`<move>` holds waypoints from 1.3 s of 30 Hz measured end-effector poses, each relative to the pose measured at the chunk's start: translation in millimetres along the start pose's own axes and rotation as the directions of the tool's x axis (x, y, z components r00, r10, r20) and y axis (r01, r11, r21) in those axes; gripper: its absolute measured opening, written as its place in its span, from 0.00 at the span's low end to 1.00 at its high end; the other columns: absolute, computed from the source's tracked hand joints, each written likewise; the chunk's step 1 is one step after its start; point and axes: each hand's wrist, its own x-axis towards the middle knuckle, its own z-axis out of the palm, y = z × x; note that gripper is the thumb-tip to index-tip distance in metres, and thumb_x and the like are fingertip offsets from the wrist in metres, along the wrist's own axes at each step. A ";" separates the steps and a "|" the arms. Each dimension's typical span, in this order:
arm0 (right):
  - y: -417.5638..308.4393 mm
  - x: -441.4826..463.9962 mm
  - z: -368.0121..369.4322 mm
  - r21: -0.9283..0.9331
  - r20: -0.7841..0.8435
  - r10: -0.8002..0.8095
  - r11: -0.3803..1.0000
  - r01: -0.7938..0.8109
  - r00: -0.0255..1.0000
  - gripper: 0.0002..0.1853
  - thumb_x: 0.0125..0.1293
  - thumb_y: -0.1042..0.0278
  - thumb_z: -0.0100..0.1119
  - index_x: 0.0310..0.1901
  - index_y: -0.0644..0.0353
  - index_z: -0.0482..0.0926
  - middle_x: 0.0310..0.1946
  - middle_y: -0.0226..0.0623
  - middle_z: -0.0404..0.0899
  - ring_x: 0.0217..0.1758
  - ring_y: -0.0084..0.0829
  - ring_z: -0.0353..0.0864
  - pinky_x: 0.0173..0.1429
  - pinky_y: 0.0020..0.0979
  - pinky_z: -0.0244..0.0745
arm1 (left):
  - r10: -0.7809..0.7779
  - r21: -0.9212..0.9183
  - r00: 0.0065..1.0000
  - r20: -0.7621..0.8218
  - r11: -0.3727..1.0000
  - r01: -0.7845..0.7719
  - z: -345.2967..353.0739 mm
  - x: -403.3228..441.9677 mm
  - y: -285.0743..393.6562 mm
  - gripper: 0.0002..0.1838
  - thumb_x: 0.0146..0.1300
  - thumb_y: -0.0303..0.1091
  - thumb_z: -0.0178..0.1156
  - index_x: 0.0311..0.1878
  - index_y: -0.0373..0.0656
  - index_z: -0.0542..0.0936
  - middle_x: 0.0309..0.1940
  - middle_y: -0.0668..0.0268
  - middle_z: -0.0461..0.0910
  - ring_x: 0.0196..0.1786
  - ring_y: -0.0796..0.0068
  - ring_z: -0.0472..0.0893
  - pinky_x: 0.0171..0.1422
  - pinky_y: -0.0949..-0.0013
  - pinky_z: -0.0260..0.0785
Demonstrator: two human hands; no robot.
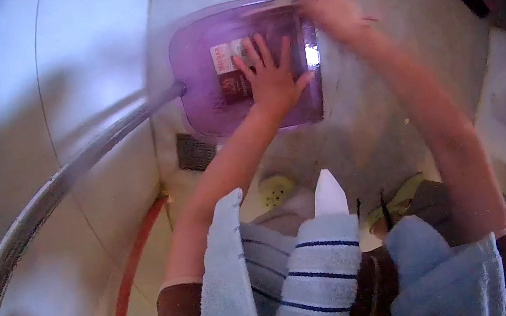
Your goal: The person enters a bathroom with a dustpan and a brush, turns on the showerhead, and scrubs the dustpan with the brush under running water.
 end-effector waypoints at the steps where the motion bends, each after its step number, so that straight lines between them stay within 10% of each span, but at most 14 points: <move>1: -43.0 -0.1 -12.6 -0.131 0.051 -0.122 0.983 0.128 0.991 0.15 0.59 0.62 0.45 0.34 0.62 0.80 0.38 0.48 0.78 0.42 0.46 0.79 0.45 0.45 0.73 | -0.004 0.027 1.000 0.003 1.000 0.004 1.3 0.3 1.5 0.45 0.48 0.65 0.54 0.67 0.51 0.56 0.65 0.38 0.42 0.68 0.34 0.38 0.60 0.27 0.31; 6: -55.6 11.3 4.0 -0.181 0.072 -0.340 0.920 0.347 0.938 0.11 0.57 0.66 0.49 0.35 0.60 0.79 0.33 0.46 0.80 0.37 0.43 0.81 0.38 0.41 0.77 | -0.026 -0.003 0.996 0.087 1.000 0.027 4.5 2.8 -2.5 0.44 0.49 0.66 0.51 0.66 0.51 0.57 0.66 0.40 0.41 0.68 0.34 0.37 0.60 0.27 0.28; 8: -6.2 -4.0 9.3 0.028 -0.104 -0.219 0.974 0.223 0.970 0.11 0.58 0.65 0.49 0.39 0.59 0.77 0.31 0.45 0.80 0.36 0.42 0.81 0.37 0.41 0.77 | -0.026 -0.047 1.000 -0.003 0.999 0.026 9.8 4.1 -5.5 0.45 0.49 0.67 0.50 0.66 0.51 0.57 0.66 0.40 0.40 0.68 0.34 0.36 0.61 0.28 0.27; 11: -9.7 -19.8 -8.7 -0.165 -0.093 -0.070 0.985 0.054 0.993 0.13 0.58 0.63 0.50 0.42 0.59 0.74 0.31 0.45 0.80 0.36 0.42 0.81 0.37 0.41 0.76 | -0.052 -0.043 0.997 0.052 0.998 0.054 6.0 0.8 -6.2 0.45 0.50 0.68 0.48 0.68 0.52 0.54 0.67 0.40 0.39 0.68 0.35 0.35 0.61 0.29 0.24; 14: -90.6 0.5 7.8 -0.113 0.084 -0.181 0.975 0.190 0.980 0.10 0.49 0.72 0.54 0.36 0.59 0.76 0.28 0.42 0.79 0.33 0.42 0.80 0.33 0.40 0.76 | -0.013 0.043 0.998 0.059 0.999 0.010 9.1 3.3 -3.1 0.43 0.51 0.67 0.48 0.67 0.55 0.55 0.66 0.41 0.41 0.68 0.35 0.36 0.61 0.28 0.24; 15: -103.2 12.8 37.5 -0.176 -0.103 -0.379 0.917 0.358 0.920 0.09 0.48 0.72 0.54 0.34 0.60 0.76 0.27 0.42 0.78 0.33 0.43 0.79 0.33 0.40 0.76 | 0.024 0.117 0.999 0.048 0.993 -0.029 14.1 -2.5 -4.4 0.43 0.51 0.67 0.48 0.67 0.56 0.55 0.66 0.41 0.42 0.68 0.36 0.37 0.61 0.28 0.24; 25: -16.0 -14.5 6.9 -0.115 -0.100 -0.148 0.984 0.136 0.984 0.11 0.60 0.68 0.45 0.43 0.60 0.71 0.36 0.47 0.78 0.37 0.44 0.79 0.39 0.40 0.74 | -0.058 0.011 0.996 0.071 0.998 0.057 -1.6 5.9 -2.3 0.43 0.52 0.66 0.47 0.68 0.52 0.54 0.67 0.41 0.39 0.68 0.36 0.34 0.61 0.29 0.24; 28: -108.7 5.4 0.3 -0.139 0.000 -0.160 0.978 0.159 0.987 0.06 0.49 0.71 0.53 0.23 0.61 0.78 0.27 0.46 0.79 0.33 0.47 0.80 0.35 0.42 0.76 | 0.012 0.032 0.993 0.120 0.999 -0.016 5.8 1.4 -7.2 0.43 0.51 0.65 0.50 0.68 0.53 0.54 0.66 0.39 0.39 0.68 0.35 0.33 0.61 0.28 0.25; 32: -62.4 -3.3 21.6 -0.125 -0.186 -0.284 0.957 0.264 0.941 0.10 0.51 0.70 0.53 0.38 0.58 0.76 0.29 0.43 0.79 0.33 0.42 0.80 0.35 0.40 0.75 | -0.058 -0.003 0.995 0.077 0.998 0.058 3.5 -0.6 -0.6 0.44 0.48 0.66 0.52 0.66 0.55 0.57 0.66 0.40 0.42 0.68 0.34 0.35 0.61 0.27 0.26; 34: -29.8 -25.4 12.0 0.024 -0.193 -0.099 0.994 0.105 0.976 0.11 0.53 0.69 0.52 0.40 0.58 0.72 0.30 0.42 0.79 0.34 0.43 0.80 0.35 0.39 0.75 | -0.064 -0.018 0.997 0.039 0.998 0.065 8.8 -1.1 -1.0 0.43 0.48 0.66 0.53 0.65 0.54 0.59 0.66 0.40 0.43 0.68 0.34 0.36 0.61 0.27 0.27; 39: -97.6 0.7 4.5 -0.184 -0.104 -0.314 0.939 0.292 0.944 0.13 0.54 0.67 0.51 0.41 0.61 0.74 0.29 0.46 0.80 0.33 0.43 0.82 0.34 0.42 0.77 | -0.020 0.041 0.999 0.035 0.999 0.018 3.5 -0.9 -2.9 0.43 0.46 0.65 0.55 0.63 0.49 0.63 0.65 0.41 0.45 0.67 0.34 0.39 0.60 0.26 0.30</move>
